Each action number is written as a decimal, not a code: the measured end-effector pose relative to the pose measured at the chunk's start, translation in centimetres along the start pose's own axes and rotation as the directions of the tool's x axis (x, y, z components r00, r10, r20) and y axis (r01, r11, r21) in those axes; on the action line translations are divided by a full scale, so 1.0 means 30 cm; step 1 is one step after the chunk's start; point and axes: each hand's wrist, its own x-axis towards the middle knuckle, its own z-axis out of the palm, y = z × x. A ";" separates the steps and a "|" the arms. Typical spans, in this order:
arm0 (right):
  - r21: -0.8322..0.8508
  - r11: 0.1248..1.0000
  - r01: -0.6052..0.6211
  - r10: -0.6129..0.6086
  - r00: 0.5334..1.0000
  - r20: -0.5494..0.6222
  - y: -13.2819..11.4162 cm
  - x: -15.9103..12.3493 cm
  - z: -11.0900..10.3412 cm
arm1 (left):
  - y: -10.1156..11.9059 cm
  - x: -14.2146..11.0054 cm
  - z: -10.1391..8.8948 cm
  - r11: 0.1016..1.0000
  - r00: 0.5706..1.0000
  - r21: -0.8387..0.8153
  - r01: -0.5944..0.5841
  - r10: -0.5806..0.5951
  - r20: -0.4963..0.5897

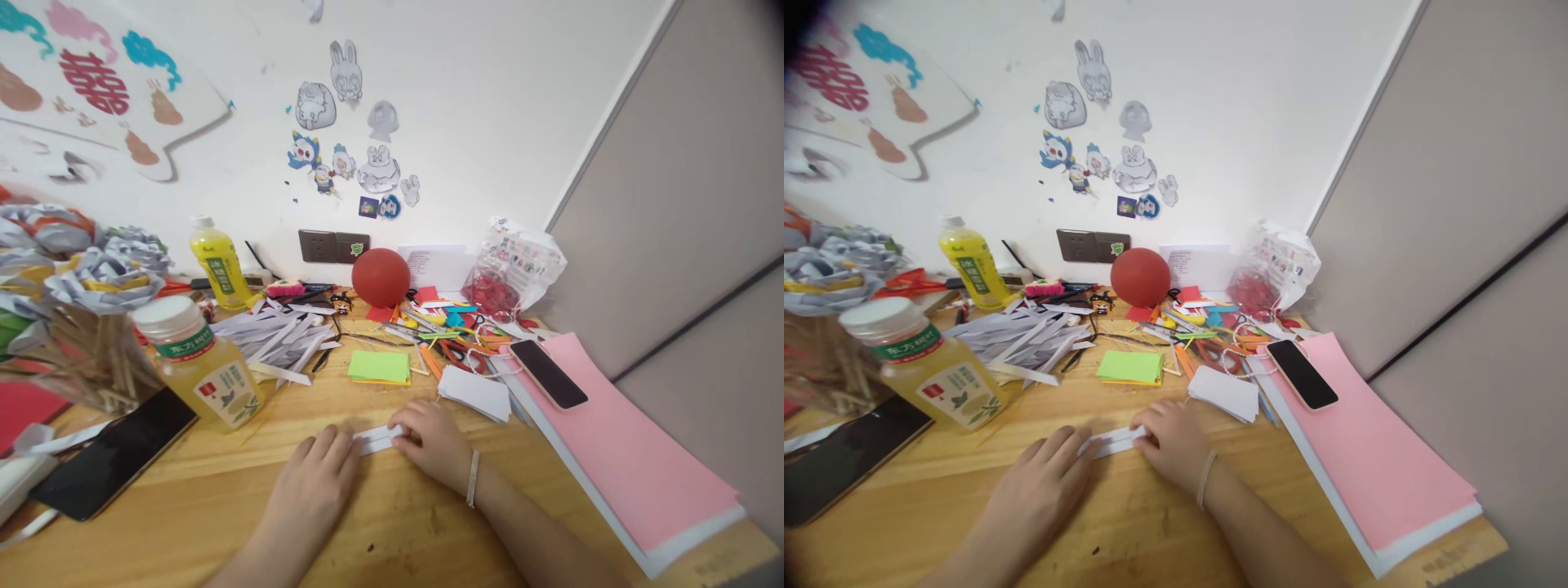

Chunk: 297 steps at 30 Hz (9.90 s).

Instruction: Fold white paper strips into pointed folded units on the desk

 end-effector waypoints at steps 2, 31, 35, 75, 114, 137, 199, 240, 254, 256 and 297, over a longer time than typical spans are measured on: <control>-0.092 0.989 0.119 -0.116 0.993 0.036 0.002 -0.003 0.001 | -0.011 0.004 0.014 0.999 1.000 -0.049 -0.004 0.003 -0.021; -0.221 0.970 -0.103 0.096 0.995 -0.041 -0.008 0.063 0.051 | -0.037 0.083 0.046 0.918 0.948 -0.254 0.304 -0.263 0.181; -0.206 0.979 0.005 0.004 0.999 0.046 -0.005 0.055 0.045 | -0.042 0.068 0.057 0.923 0.972 -0.306 0.235 -0.214 0.099; -0.141 0.919 0.368 -0.365 0.930 0.043 -0.003 -0.001 0.033 | -0.046 0.029 0.003 0.962 0.988 -0.256 -0.098 0.063 -0.144; -0.244 0.866 0.437 -0.418 0.899 0.128 -0.001 -0.001 0.017 | -0.068 0.032 0.001 0.945 0.958 -0.297 -0.136 0.049 -0.283; -0.146 0.930 0.338 -0.332 0.941 0.062 0.042 0.001 -0.018 | -0.100 0.010 -0.023 0.907 0.981 -0.412 -0.083 0.002 -0.193; 0.182 0.977 -0.108 0.118 0.992 -0.041 -0.031 0.175 -0.018 | -0.189 0.027 0.057 0.926 0.943 -0.192 0.325 -0.334 -0.014; -0.342 0.892 -0.295 0.282 0.955 -0.088 0.206 -0.067 -0.205 | -0.211 0.010 0.135 0.953 0.962 -0.135 0.272 -0.274 0.010; -0.335 0.889 -0.311 0.230 0.938 -0.260 0.197 -0.086 -0.204 | -0.211 0.014 0.122 0.967 0.973 -0.120 0.225 -0.230 -0.033; -0.361 0.901 -0.239 0.113 0.935 -0.337 0.161 -0.087 -0.211 | -0.203 0.015 0.097 0.973 0.977 -0.135 0.184 -0.197 -0.087; -0.013 0.999 -0.047 0.048 0.995 0.091 -0.072 -0.041 -0.022 | 0.165 -0.045 0.064 0.980 0.998 -0.192 -0.060 0.059 -0.010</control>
